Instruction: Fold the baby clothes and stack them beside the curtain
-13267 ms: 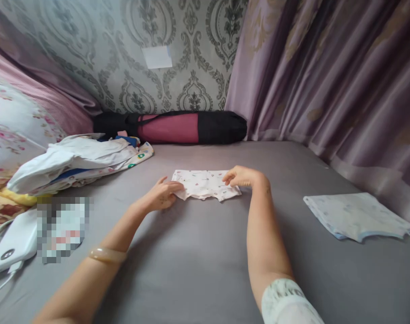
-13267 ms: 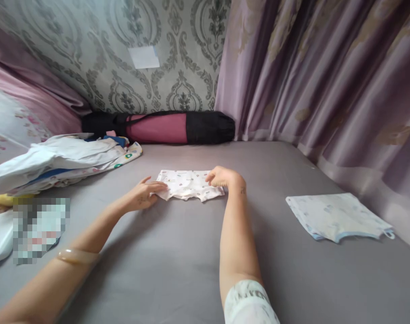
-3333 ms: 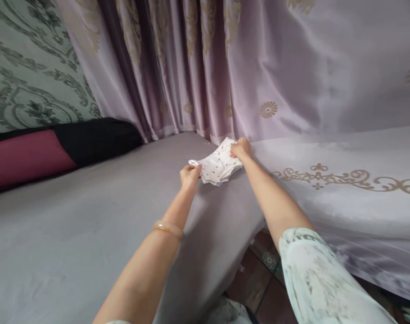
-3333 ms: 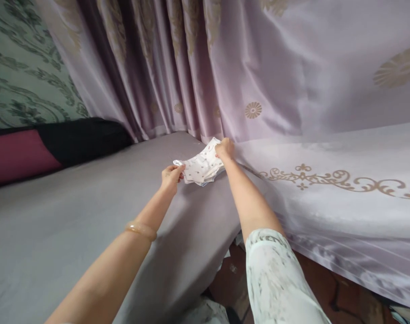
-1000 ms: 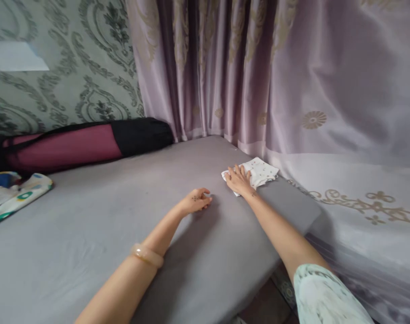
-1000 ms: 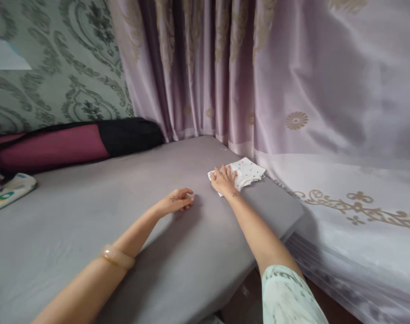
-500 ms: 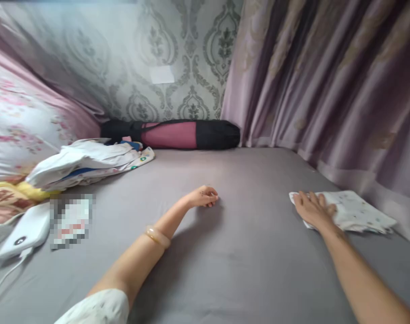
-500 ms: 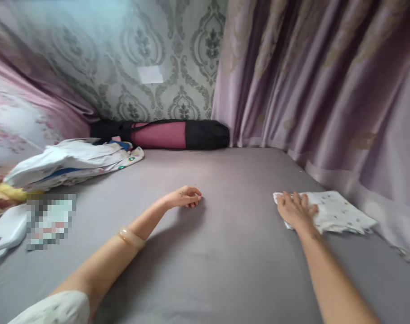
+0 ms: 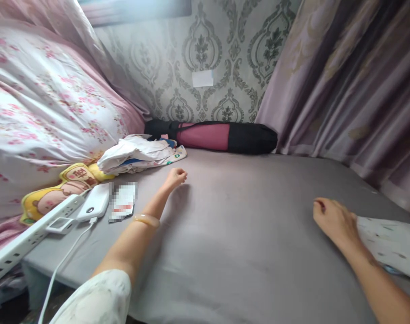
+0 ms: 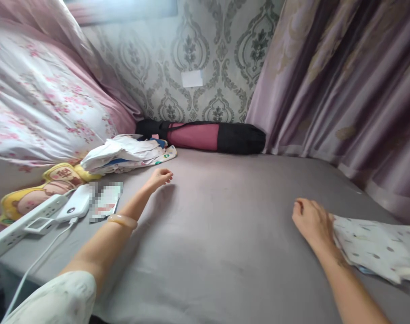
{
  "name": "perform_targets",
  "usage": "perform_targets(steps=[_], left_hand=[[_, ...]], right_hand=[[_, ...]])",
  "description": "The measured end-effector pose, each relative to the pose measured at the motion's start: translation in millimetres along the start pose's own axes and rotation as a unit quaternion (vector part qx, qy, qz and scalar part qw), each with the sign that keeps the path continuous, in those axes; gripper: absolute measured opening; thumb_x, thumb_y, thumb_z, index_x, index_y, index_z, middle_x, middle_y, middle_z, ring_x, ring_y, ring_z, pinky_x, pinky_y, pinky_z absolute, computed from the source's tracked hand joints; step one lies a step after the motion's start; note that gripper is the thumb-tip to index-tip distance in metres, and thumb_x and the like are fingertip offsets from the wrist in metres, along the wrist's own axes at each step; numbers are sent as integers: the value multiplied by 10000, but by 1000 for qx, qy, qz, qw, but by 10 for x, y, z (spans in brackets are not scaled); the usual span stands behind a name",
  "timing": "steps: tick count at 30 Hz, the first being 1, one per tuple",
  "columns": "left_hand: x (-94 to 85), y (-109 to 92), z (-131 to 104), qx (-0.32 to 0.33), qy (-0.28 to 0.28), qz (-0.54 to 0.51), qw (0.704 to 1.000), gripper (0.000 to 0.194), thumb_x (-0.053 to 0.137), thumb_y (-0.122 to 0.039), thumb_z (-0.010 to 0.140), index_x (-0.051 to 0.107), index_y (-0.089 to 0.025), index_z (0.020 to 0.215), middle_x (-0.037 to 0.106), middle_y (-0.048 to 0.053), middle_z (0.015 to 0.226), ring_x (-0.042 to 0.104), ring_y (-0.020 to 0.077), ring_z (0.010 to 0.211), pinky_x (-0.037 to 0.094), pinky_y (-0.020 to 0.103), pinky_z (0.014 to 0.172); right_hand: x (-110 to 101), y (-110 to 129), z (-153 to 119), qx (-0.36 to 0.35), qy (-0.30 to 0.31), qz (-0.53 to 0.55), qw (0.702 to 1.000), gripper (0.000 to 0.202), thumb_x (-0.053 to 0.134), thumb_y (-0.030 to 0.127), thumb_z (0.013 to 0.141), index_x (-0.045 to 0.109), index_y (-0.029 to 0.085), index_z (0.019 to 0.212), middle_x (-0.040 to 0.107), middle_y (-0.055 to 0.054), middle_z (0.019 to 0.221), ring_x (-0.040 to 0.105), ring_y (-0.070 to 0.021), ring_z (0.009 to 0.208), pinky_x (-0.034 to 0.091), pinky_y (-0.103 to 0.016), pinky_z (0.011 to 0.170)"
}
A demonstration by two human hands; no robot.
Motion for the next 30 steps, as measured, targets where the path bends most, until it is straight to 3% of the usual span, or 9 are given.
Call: perform_targets(steps=[4,8,14,18,25,30], left_hand=[[-634,166,113,15,-117,86,989,185,534,-272,753,679,-167,797,705,60,765,651,175,717,473,237,649],[-1227,200,102,23,-220,191,957,263,507,-252,780,700,-170,938,720,89,949,644,233,926,470,296,831],[-1889,146,22,34,-342,324,881,343,447,-205,815,637,-127,1090,594,182,1159,508,324,1141,402,417,973],[-2104,166,66,41,-360,372,855,406,537,-261,790,570,-118,1168,518,209,1242,411,365,1212,336,470,1022],[-2201,267,233,-4,-318,405,858,423,547,-274,784,528,-119,1178,547,222,1232,434,397,1204,343,518,988],[-2252,265,282,-22,-330,384,862,400,518,-245,788,527,-114,1166,590,230,1186,490,398,1184,353,522,970]], right_hand=[[245,747,-27,-40,87,59,994,326,391,340,851,696,306,960,719,-136,947,676,-292,903,479,-407,791],[393,1429,-104,-113,123,114,979,319,396,323,870,703,262,929,730,-99,930,679,-265,875,473,-353,762],[481,2126,-240,-180,154,169,957,314,395,289,889,704,248,927,733,-71,930,669,-236,865,457,-314,763],[553,2330,-291,-197,164,177,950,301,406,258,889,704,238,929,728,-71,948,663,-223,860,450,-307,773],[622,2344,-365,-191,100,186,959,292,401,248,904,691,215,911,711,-69,951,632,-219,892,424,-316,804],[619,2322,-411,-212,75,195,955,298,387,260,912,681,209,912,694,-66,909,611,-217,882,411,-326,790]])
Point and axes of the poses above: each hand's wrist, its own z-axis towards the middle knuckle, its own x-axis out of the palm, y = z × x, the point moved 8 cm from there along z, towards the middle knuckle
